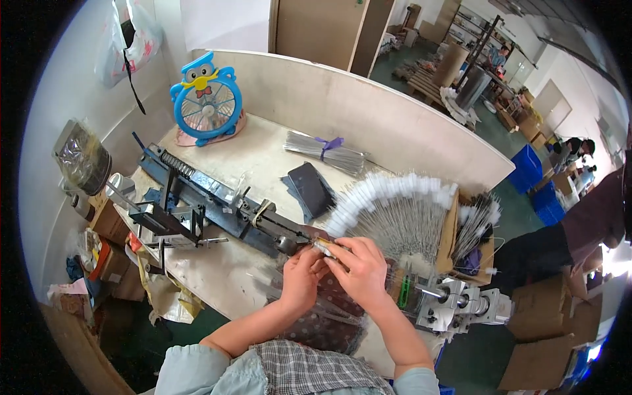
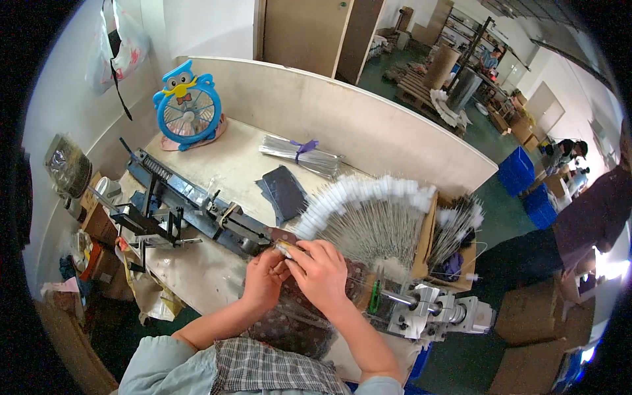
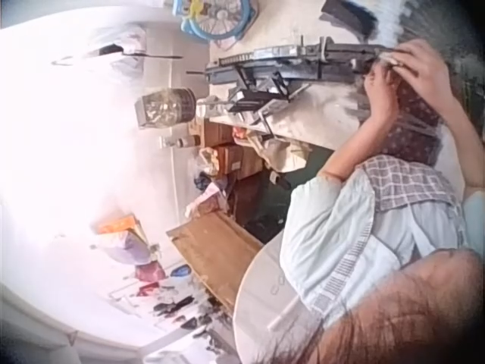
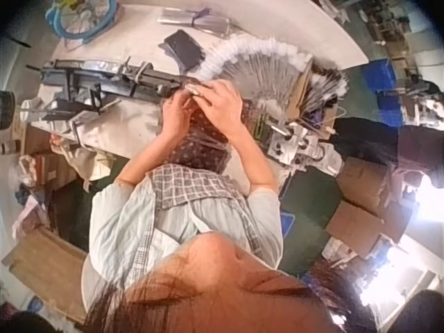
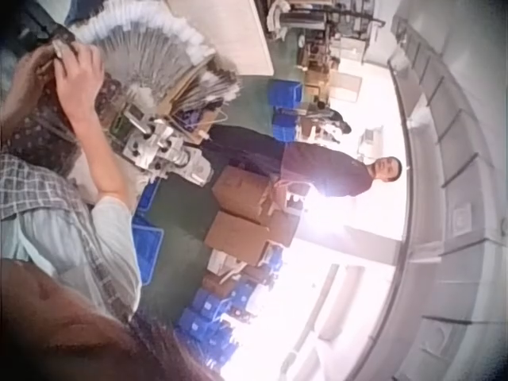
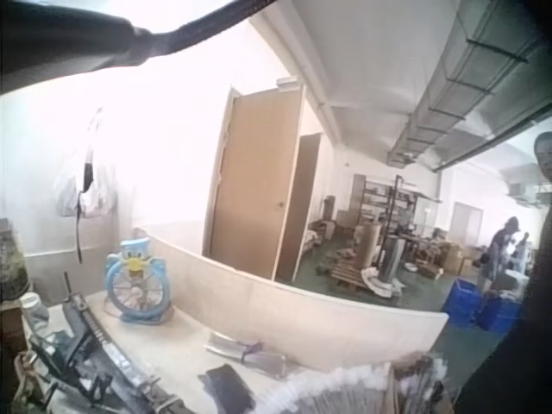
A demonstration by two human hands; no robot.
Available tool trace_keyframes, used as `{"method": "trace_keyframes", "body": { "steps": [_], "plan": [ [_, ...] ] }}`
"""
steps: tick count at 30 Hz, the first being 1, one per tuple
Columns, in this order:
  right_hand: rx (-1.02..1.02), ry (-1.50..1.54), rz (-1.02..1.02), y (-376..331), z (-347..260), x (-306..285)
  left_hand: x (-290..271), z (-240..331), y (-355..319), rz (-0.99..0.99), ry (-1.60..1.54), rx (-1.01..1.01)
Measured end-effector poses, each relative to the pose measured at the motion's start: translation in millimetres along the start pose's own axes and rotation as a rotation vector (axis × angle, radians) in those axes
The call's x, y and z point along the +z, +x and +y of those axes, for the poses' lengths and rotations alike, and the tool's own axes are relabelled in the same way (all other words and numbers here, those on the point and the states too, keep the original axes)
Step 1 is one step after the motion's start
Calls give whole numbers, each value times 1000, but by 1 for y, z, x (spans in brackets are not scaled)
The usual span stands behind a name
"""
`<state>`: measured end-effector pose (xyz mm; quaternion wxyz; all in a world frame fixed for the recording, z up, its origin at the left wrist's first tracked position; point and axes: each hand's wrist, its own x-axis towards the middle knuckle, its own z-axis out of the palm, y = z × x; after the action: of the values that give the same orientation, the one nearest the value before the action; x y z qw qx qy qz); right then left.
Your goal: Assembling small metal and plastic components onto a thin wire using a workstation jig.
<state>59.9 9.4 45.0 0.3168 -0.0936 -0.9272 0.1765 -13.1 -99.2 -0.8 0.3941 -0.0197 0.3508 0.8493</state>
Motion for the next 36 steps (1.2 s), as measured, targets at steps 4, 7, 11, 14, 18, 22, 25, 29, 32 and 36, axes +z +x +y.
{"method": "trace_keyframes", "body": {
  "steps": [4,7,11,14,18,22,25,29,32,36],
  "plan": [
    [7,26,19,1,-2,4,-1,-1,0,-8,-52,-13],
    [1,24,21,4,-4,6,-5,-1,1,-23,-97,-22],
    [16,40,38,1,-2,2,1,0,-2,-3,-26,-22],
    [24,33,52,-2,0,2,-2,-3,0,0,-30,-14],
    [18,26,61,-5,2,4,-6,-3,1,-23,-68,-10],
    [17,21,68,-4,1,3,-1,-3,0,-130,-79,23],
    [12,9,90,-2,0,6,2,-2,-1,2,8,20],
    [13,11,93,-2,-1,6,2,-2,0,0,0,10],
    [15,9,98,-5,5,7,9,-2,-2,5,12,24],
    [5,10,98,-2,0,3,3,0,0,-24,25,15]
  ]
}}
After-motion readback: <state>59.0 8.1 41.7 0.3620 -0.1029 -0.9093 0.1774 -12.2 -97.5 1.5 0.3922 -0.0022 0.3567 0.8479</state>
